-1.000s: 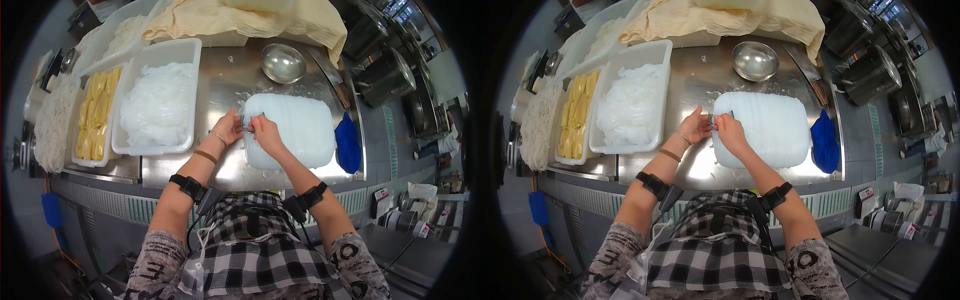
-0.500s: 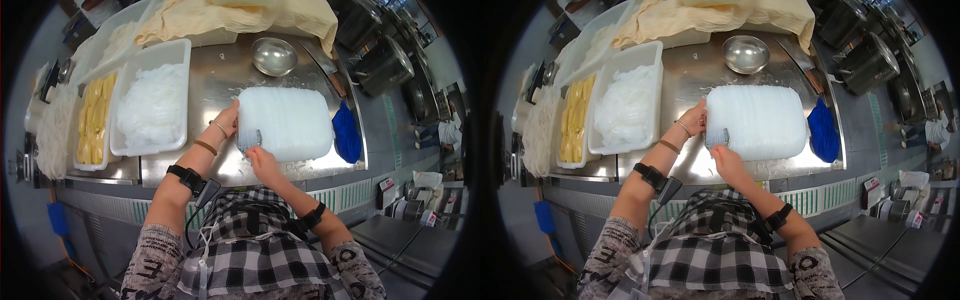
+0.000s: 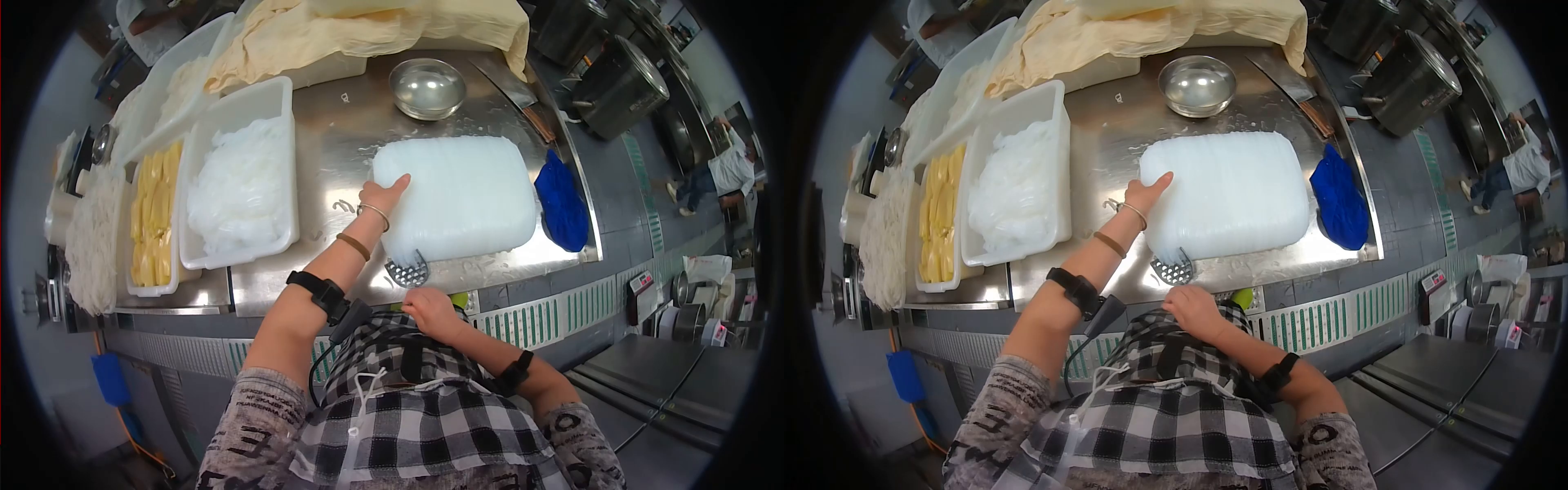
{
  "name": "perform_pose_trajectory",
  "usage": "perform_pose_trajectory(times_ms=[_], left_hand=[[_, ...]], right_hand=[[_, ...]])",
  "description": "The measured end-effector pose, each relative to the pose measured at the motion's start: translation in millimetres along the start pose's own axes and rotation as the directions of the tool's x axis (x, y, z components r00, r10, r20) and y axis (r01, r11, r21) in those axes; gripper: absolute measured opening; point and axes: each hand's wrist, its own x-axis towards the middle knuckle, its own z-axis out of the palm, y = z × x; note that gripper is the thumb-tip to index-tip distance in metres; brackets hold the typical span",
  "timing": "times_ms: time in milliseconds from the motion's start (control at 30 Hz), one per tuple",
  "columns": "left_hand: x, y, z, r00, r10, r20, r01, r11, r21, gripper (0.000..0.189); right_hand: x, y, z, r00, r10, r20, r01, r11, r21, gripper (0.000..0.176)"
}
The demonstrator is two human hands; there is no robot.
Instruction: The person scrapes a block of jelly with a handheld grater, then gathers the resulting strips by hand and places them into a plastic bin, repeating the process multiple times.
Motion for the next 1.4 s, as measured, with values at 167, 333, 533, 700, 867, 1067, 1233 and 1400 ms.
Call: perform_pose_trajectory(times_ms=[167, 333, 533, 700, 867, 1067, 1233, 1400], left_hand=[[-40, 17, 23, 0.940, 0.107, -0.323, 0.098, 0.822, 0.560, 0.082], [-31, 0, 19, 0.898, 0.239, -0.370, -0.026, 0.867, 0.497, 0.063], [-16, -17, -1, 0.880, 0.286, -0.379, -0.130, 0.913, 0.387, 0.038], [1, -39, -22, 0.981, -0.040, -0.190, -0.034, 0.927, -0.374, 0.033], [5, -32, -19, 0.994, -0.104, 0.023, 0.098, 0.803, -0.589, 0.035], [-1, -40, -11, 0.962, 0.042, -0.271, -0.112, 0.962, -0.251, 0.035], [-16, -40, -19, 0.977, -0.082, -0.198, -0.074, 0.737, -0.671, 0.022], [-52, -22, -29, 0.992, 0.061, -0.108, -0.123, 0.605, -0.787, 0.017]], right_hand=[[-22, -6, -21, 0.996, 0.079, 0.043, -0.079, 0.997, -0.002, 0.012], [-47, -11, -47, 0.955, 0.281, -0.093, -0.272, 0.957, 0.106, 0.007], [-57, -10, -55, 0.886, 0.401, -0.232, -0.347, 0.906, 0.242, 0.006], [-57, -8, -63, 0.846, 0.464, -0.263, -0.396, 0.876, 0.274, 0.007], [-53, -7, -68, 0.834, 0.472, -0.287, -0.391, 0.871, 0.297, 0.008], [-46, -7, -74, 0.844, 0.476, -0.248, -0.401, 0.866, 0.298, 0.011], [-42, -6, -76, 0.820, 0.499, -0.279, -0.405, 0.852, 0.332, 0.010], [-40, -1, -78, 0.816, 0.500, -0.289, -0.407, 0.853, 0.328, 0.011]])
